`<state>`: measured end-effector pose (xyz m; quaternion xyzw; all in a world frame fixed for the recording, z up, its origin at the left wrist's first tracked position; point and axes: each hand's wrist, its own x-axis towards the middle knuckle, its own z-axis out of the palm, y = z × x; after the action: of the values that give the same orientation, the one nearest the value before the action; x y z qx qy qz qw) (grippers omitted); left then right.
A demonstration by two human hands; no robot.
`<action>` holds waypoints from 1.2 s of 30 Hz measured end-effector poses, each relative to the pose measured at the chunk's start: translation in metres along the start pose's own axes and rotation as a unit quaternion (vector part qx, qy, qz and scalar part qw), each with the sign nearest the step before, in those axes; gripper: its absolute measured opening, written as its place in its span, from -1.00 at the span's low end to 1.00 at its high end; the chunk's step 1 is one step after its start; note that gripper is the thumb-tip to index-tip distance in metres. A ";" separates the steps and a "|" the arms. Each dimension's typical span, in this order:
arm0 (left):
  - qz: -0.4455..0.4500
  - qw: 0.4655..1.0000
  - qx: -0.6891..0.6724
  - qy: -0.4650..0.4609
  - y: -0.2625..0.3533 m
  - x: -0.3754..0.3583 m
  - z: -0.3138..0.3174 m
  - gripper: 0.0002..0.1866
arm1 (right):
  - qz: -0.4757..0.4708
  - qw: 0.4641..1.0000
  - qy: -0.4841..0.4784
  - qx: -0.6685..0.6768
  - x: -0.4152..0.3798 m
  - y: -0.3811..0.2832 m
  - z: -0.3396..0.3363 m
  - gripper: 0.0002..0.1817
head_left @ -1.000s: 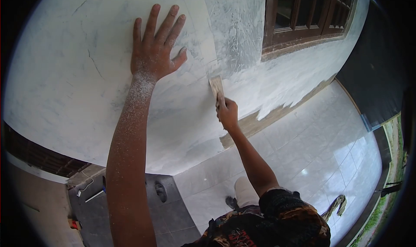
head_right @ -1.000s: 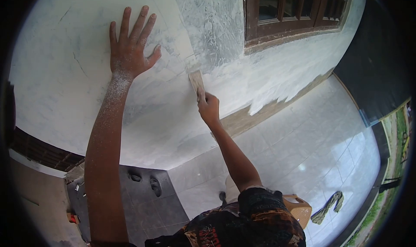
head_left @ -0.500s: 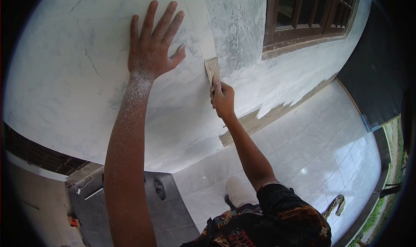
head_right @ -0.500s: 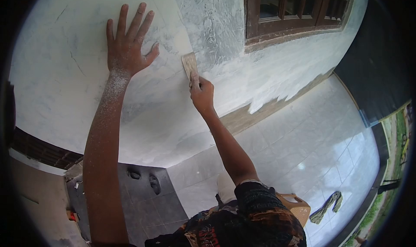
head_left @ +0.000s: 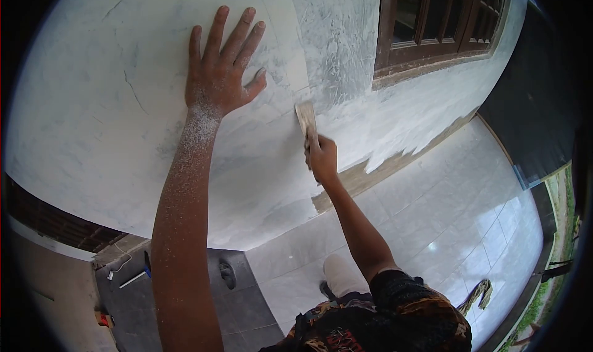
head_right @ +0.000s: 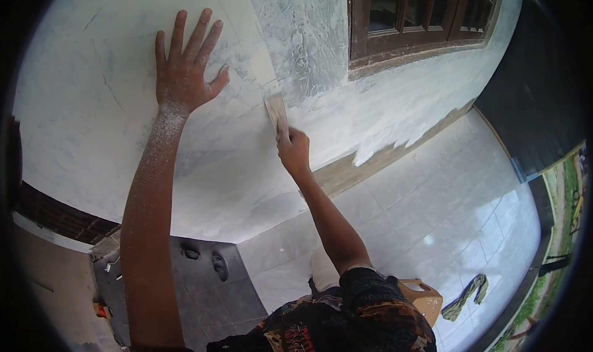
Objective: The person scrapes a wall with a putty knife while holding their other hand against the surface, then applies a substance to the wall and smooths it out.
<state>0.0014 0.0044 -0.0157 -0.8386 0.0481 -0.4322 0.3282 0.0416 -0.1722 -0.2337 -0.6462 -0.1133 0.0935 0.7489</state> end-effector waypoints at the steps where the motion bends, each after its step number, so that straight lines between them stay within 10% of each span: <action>1: -0.001 1.000 -0.003 -0.004 0.002 -0.001 0.000 -0.08 | -0.038 0.999 0.000 0.028 0.007 -0.017 0.005 -0.41; 36: -0.001 1.000 -0.002 0.008 0.000 0.000 0.000 -0.06 | -0.008 1.000 0.014 -0.013 0.000 0.001 -0.004 -0.42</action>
<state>0.0015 0.0044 -0.0155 -0.8358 0.0512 -0.4390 0.3257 0.0433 -0.1761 -0.2356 -0.6561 -0.1085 0.0771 0.7428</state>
